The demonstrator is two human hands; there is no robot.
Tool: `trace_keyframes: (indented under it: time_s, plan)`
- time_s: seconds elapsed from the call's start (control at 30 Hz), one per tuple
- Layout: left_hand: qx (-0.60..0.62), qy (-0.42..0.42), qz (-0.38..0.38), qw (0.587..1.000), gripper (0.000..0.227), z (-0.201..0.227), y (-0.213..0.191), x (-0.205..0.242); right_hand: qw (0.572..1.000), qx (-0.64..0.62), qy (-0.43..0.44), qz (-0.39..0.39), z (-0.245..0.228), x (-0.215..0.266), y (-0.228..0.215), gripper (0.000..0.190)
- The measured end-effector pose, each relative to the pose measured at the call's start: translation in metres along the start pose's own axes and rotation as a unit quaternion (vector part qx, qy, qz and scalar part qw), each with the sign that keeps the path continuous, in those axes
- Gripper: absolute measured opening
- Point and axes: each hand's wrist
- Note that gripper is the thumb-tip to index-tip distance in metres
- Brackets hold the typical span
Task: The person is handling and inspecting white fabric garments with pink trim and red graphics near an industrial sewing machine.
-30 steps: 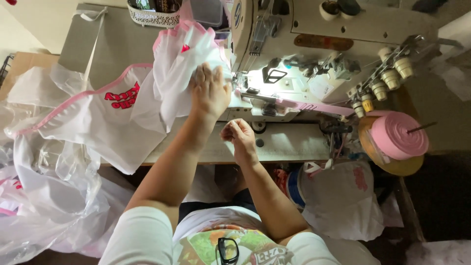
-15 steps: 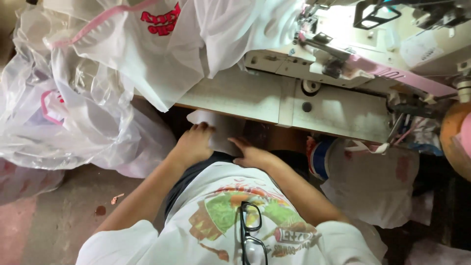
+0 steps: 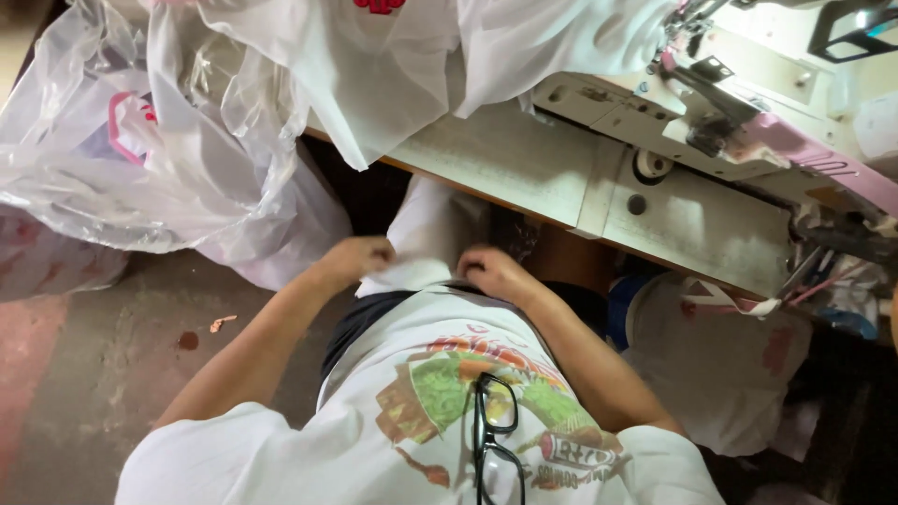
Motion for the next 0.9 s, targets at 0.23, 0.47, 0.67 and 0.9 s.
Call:
trace_keyframes:
  time_s: [0.23, 0.47, 0.67, 0.9]
  plan:
    - [0.116, 0.041, 0.066, 0.99, 0.03, 0.007, 0.01, -0.008, 0.999, 0.009, -0.024, -0.043, -0.053, -0.022, -0.002, 0.026]
    - [-0.212, 0.112, 0.161, 0.957, 0.001, 0.118, -0.025, -0.03, 0.982, 0.118, 0.136, -0.052, -0.101, -0.022, 0.002, 0.061]
    - [0.051, 0.221, 0.143, 0.963, 0.017, 0.166, -0.041, 0.007, 0.953, 0.185, 0.174, 0.164, 0.111, 0.029, -0.023, 0.051]
    - [0.32, 0.217, -0.071, 0.919, 0.021, 0.236, -0.14, 0.08, 0.928, -0.087, -0.171, 0.321, -0.124, 0.138, -0.114, 0.034]
Point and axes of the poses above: each hand's wrist, its own x-axis away from the middle knuckle, its own y-axis out of the palm, z = x × y, and after that the axes turned 15 degrees about -z, right-handed
